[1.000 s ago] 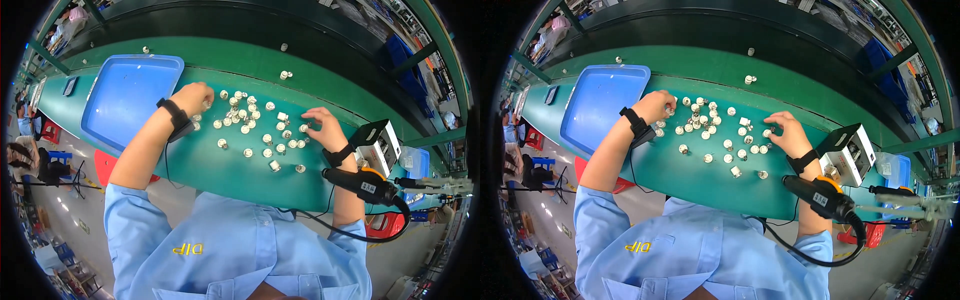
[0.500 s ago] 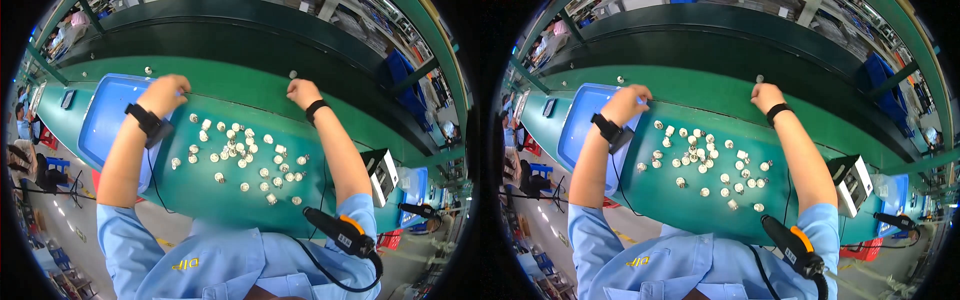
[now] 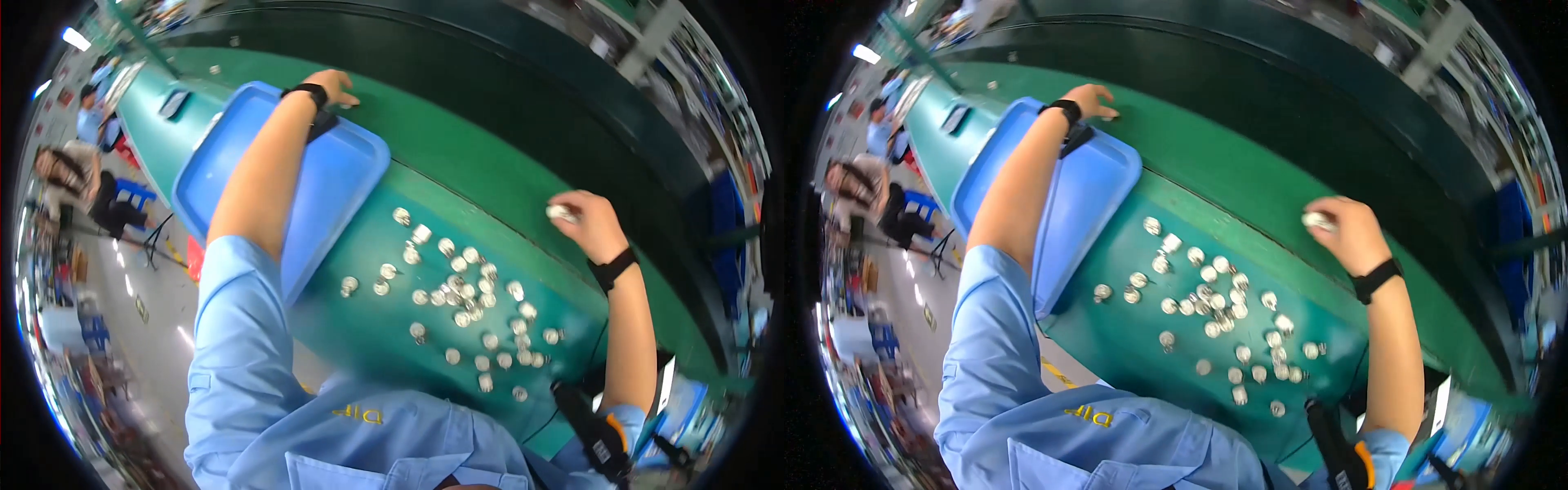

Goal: The person picks up a white component and a metal piece, places them into a fixture, and uses a power tool on the assembly before setting it aside. This process is repeated multiple times with other components on the work surface.

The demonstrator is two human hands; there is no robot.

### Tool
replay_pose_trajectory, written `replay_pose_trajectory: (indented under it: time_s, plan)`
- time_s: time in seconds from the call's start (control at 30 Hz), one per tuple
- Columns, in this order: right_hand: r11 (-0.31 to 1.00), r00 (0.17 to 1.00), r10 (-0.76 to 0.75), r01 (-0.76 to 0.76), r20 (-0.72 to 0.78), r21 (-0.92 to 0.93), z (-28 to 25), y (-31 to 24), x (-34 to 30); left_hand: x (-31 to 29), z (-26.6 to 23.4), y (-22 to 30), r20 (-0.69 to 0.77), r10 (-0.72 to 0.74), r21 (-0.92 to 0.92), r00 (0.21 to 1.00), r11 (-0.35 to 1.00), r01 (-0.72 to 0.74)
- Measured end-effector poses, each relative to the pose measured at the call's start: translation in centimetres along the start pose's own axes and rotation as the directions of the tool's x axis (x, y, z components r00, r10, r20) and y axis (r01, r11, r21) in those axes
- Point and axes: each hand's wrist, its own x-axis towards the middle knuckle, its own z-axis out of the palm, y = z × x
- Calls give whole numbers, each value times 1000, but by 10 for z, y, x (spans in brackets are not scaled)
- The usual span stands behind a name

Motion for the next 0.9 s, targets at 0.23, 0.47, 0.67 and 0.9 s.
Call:
replay_pose_trajectory:
  time_s: [0.23,0.47,0.67,0.9]
  plan:
    - [989,977,-94,114,190,-98,12,-72,-40,2,-7,17,-22,248,4,968,969,-248]
    - [989,969,80,-48,235,-139,45,-30,-83,-184,-34,117,79,603,-165,794,793,-586]
    - [999,986,34,-30,161,-31,21,-41,-108,-258,23,104,128,521,-14,844,852,-524]
    - [719,972,184,-33,-144,694,-59,-51,-260,-272,40,93,-43,436,98,899,897,-431]
